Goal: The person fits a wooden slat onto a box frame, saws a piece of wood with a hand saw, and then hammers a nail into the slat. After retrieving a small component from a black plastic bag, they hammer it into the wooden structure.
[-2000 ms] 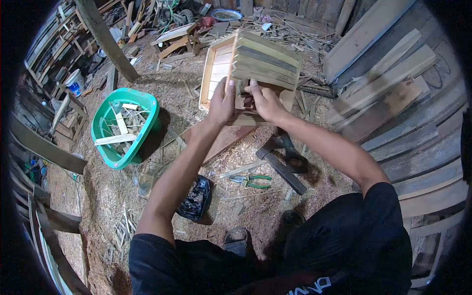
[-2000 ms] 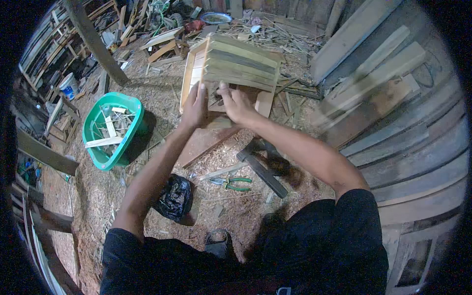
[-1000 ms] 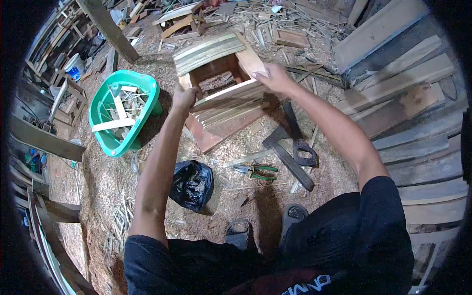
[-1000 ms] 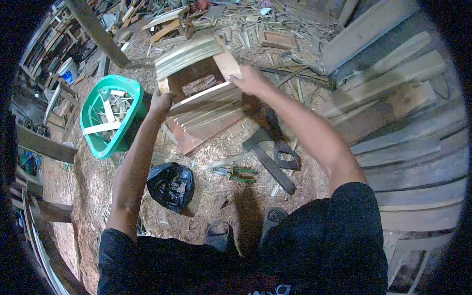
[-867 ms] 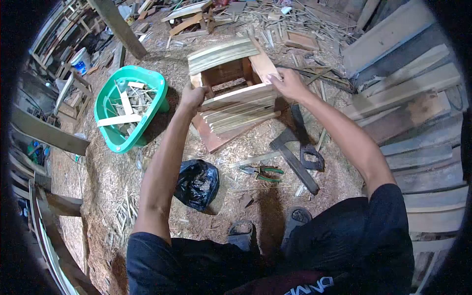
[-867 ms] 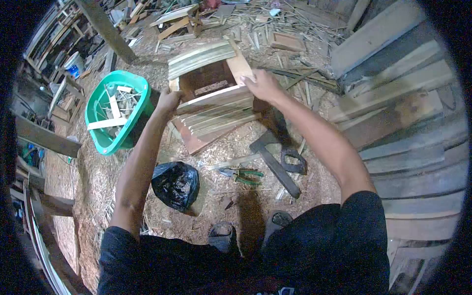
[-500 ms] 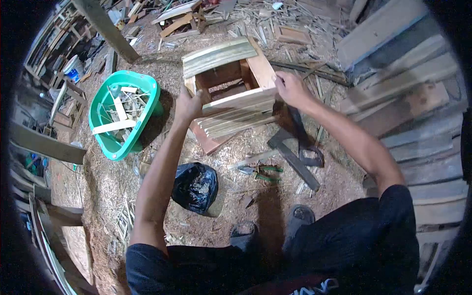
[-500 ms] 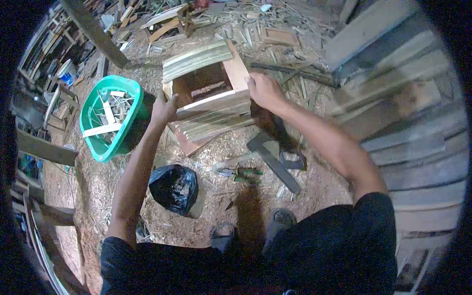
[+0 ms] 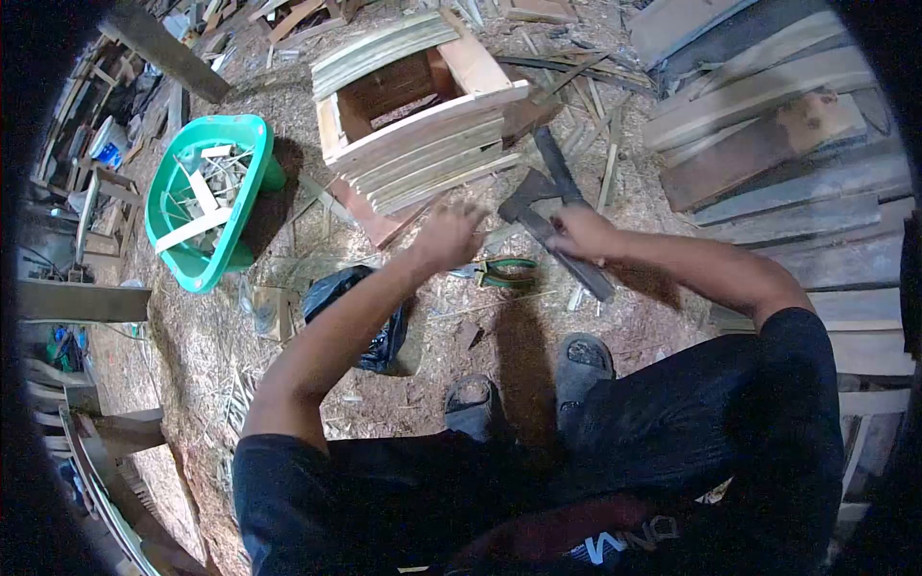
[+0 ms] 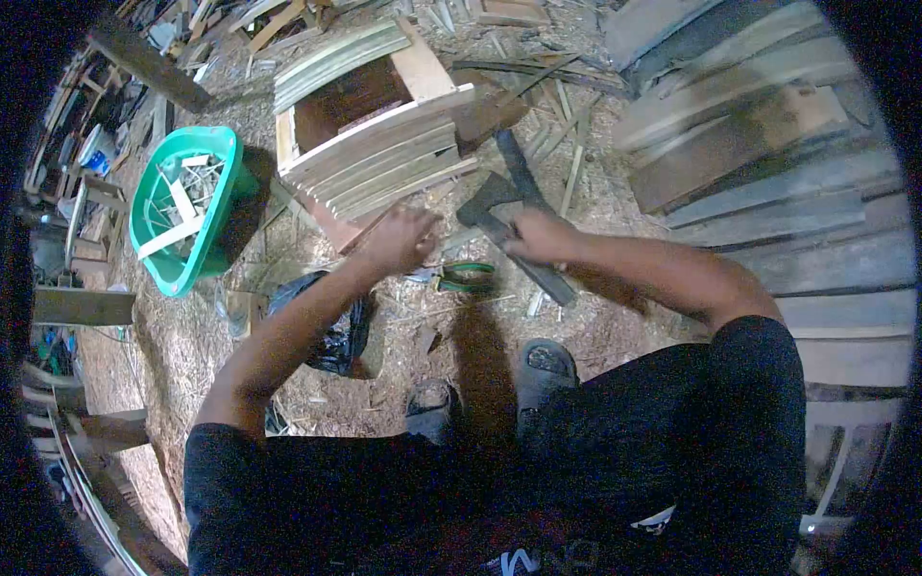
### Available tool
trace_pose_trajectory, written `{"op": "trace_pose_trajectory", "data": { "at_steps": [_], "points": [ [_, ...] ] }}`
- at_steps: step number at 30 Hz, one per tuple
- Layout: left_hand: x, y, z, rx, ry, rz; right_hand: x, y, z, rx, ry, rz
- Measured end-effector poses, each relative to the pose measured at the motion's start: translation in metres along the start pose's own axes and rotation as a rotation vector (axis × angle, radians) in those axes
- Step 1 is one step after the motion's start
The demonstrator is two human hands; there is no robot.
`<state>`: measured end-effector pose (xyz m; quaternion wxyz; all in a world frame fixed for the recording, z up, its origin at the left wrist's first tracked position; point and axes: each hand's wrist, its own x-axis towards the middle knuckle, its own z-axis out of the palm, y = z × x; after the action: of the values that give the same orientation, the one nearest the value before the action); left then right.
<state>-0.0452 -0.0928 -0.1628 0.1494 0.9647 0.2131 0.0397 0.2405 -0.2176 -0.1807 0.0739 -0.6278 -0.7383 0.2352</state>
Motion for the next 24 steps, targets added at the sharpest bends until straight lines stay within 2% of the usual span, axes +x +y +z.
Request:
{"op": "trace_pose_trajectory", "data": {
  "at_steps": [1,3,5,9,12,14,17,18,21,22,23,24],
  "points": [
    [-0.003,0.008,0.005,0.021,-0.233,-0.068,-0.016,-0.004,0.010,-0.031,-0.133,0.050],
    [-0.009,-0.005,0.055,-0.237,-0.222,-0.187,-0.037,-0.028,0.013,-0.185,-0.165,0.153],
    [-0.009,-0.017,0.075,-0.245,-0.184,-0.165,-0.038,-0.023,0.012,-0.125,-0.180,0.144],
    [-0.008,-0.011,0.057,-0.278,-0.026,-0.065,-0.027,-0.004,0.000,-0.116,-0.174,0.160],
    [-0.008,-0.011,0.029,-0.313,-0.088,-0.078,-0.009,0.016,-0.034,-0.223,-0.154,0.355],
    [-0.007,-0.017,0.024,-0.409,-0.089,-0.139,-0.005,0.042,-0.046,-0.221,0.066,0.287],
    [-0.009,-0.018,0.003,-0.956,-0.101,-0.266,0.006,0.046,-0.057,-0.183,0.284,0.151],
    [-0.008,0.007,-0.025,-1.043,-0.050,-0.405,0.009,0.034,-0.066,-0.155,0.347,0.116],
    [0.009,0.011,-0.039,-1.379,0.012,-0.228,0.023,-0.016,-0.073,0.423,0.263,0.120],
    [0.017,0.023,-0.058,-1.535,0.024,-0.286,0.027,-0.036,-0.070,0.687,0.278,0.107],
    [0.028,0.022,-0.068,-1.508,0.060,-0.229,0.030,-0.054,-0.064,0.955,0.288,0.093],
    [0.040,0.017,-0.077,-1.480,0.092,-0.177,0.027,-0.078,-0.077,1.054,0.241,0.171]
  ]
}}
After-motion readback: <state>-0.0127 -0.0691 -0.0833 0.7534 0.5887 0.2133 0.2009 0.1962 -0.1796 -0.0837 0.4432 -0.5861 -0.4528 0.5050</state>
